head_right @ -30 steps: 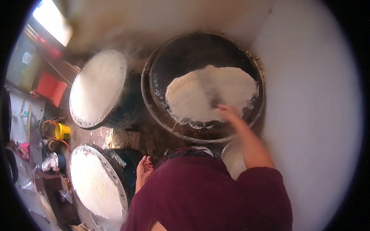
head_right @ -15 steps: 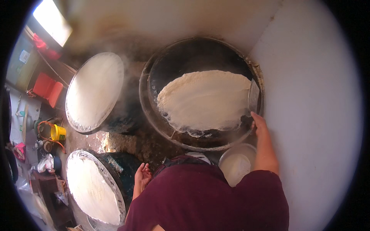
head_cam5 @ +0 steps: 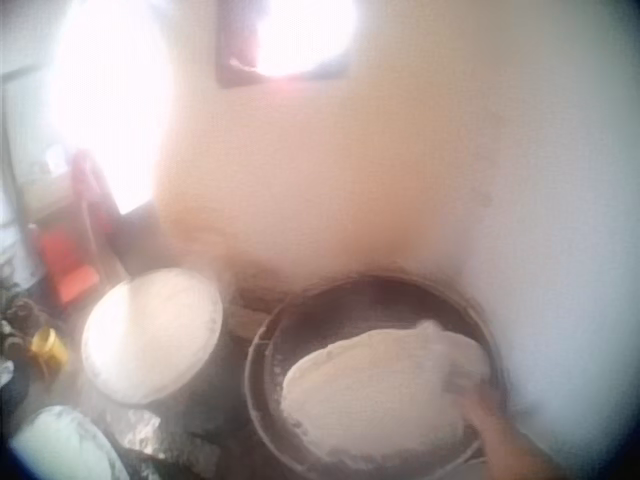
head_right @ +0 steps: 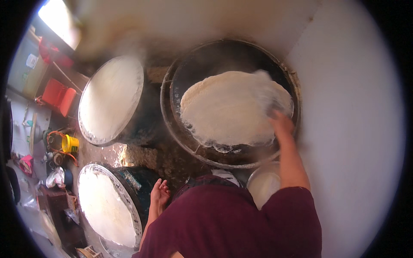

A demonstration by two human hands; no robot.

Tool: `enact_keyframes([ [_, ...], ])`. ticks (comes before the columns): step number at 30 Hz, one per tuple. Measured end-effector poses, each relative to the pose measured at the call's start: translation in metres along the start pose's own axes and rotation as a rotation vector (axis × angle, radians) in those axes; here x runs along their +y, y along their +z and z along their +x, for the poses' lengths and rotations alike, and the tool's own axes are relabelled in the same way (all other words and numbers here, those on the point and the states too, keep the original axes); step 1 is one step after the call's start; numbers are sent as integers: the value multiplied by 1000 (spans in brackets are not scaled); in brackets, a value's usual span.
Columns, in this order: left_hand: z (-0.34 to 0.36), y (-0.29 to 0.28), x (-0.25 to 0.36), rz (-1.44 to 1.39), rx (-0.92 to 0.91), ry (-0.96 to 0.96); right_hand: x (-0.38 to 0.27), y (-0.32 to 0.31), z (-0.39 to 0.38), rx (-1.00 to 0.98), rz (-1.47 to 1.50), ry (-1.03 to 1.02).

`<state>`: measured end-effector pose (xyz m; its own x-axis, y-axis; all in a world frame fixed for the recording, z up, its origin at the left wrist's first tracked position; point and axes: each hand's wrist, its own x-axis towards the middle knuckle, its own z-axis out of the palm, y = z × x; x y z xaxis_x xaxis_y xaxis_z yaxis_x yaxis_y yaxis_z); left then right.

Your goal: The person scoops batter from a large metal bowl and spreads it onto a hot circular griddle using a flat metal tool. They cook the crepe, then use a yellow plastic scraper to lift and fold it before placing it into a metal tray. The process is repeated multiple times.

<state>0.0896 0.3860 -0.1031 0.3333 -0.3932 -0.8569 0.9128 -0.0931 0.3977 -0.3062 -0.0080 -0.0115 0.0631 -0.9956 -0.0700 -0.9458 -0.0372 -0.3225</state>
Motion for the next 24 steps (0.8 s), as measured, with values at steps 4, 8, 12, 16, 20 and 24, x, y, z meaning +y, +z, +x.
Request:
enact_keyframes([
  [4,9,-20,-14,-23,44,-152,81,-9,-2,-69,771,575],
  [8,12,-20,-18,-30,25,-160,3,15,4,-508,1188,398],
  [12,5,3,-5,33,14,-110,-128,50,-6,-560,216,-357],
  [16,-6,21,1,117,-14,-23,-140,45,12,-257,-158,-512],
  [20,-4,16,-7,116,-2,11,-9,6,34,40,-28,-52],
  [24,2,-7,-16,68,52,-97,79,-12,35,-164,686,590],
])
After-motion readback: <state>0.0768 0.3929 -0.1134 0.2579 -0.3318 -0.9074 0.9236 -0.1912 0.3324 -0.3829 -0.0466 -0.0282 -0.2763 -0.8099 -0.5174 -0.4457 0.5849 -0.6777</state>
